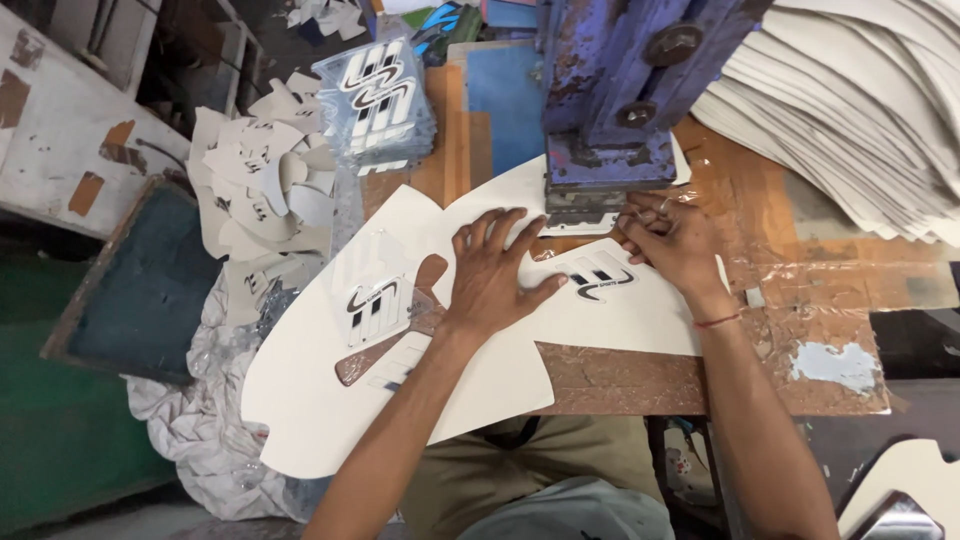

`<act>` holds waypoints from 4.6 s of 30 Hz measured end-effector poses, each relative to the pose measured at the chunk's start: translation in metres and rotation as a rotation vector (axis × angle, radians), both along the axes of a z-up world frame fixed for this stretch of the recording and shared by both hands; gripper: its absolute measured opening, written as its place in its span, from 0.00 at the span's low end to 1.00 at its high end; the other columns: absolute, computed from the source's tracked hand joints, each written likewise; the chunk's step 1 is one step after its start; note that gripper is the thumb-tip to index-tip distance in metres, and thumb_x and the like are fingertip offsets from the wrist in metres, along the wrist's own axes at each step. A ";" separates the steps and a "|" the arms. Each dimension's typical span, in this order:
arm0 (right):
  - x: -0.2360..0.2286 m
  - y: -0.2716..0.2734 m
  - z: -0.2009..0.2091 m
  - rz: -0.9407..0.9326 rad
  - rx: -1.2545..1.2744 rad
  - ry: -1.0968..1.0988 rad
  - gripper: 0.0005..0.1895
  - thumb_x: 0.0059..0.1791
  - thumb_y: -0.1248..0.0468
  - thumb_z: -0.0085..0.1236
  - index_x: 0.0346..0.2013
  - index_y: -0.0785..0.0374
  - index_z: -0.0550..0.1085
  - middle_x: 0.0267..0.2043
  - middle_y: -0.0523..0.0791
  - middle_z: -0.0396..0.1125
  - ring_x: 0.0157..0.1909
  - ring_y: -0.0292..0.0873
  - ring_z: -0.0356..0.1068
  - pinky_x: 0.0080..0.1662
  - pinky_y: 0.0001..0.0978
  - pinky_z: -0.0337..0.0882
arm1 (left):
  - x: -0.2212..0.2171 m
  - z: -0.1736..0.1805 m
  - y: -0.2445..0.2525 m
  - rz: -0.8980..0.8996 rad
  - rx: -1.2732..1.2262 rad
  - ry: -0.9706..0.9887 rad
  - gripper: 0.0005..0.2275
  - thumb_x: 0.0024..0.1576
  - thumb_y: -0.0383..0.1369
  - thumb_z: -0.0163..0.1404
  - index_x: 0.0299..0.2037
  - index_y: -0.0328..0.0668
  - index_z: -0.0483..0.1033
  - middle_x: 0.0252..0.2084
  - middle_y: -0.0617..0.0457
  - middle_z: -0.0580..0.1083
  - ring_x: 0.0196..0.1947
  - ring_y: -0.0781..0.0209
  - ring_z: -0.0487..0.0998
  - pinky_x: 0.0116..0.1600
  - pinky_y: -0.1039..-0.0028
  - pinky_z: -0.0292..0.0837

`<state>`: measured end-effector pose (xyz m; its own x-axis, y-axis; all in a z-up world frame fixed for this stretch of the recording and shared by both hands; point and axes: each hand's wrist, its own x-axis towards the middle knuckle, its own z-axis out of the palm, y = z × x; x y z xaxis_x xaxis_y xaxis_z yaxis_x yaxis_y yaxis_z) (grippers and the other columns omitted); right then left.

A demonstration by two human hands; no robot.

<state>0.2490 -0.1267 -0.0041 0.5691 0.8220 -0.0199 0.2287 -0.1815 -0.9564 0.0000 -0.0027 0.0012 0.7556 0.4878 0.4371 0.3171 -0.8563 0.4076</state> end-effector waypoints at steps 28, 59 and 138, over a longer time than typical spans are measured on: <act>-0.068 -0.136 0.020 -0.115 -0.009 -0.311 0.13 0.53 0.66 0.55 0.49 0.66 0.79 0.33 0.44 0.75 0.31 0.34 0.72 0.33 0.25 0.71 | -0.192 0.010 0.094 0.583 -0.211 0.149 0.33 0.48 0.51 0.64 0.58 0.37 0.73 0.50 0.38 0.77 0.50 0.40 0.77 0.55 0.56 0.69; -0.187 -0.074 0.060 0.893 0.112 -0.691 0.08 0.45 0.66 0.58 0.37 0.65 0.77 0.44 0.47 0.73 0.53 0.53 0.71 0.52 0.45 0.70 | -0.107 0.004 0.040 -0.005 -0.296 -0.060 0.18 0.68 0.42 0.40 0.55 0.50 0.83 0.51 0.56 0.73 0.54 0.59 0.67 0.58 0.62 0.53; 0.184 -0.040 0.204 -0.277 -0.121 -1.137 0.25 0.51 0.53 0.71 0.54 0.68 0.79 0.42 0.57 0.75 0.34 0.54 0.75 0.45 0.44 0.74 | -0.077 0.005 0.071 0.391 -0.288 0.206 0.20 0.59 0.52 0.48 0.56 0.55 0.77 0.33 0.39 0.80 0.34 0.36 0.81 0.38 0.50 0.74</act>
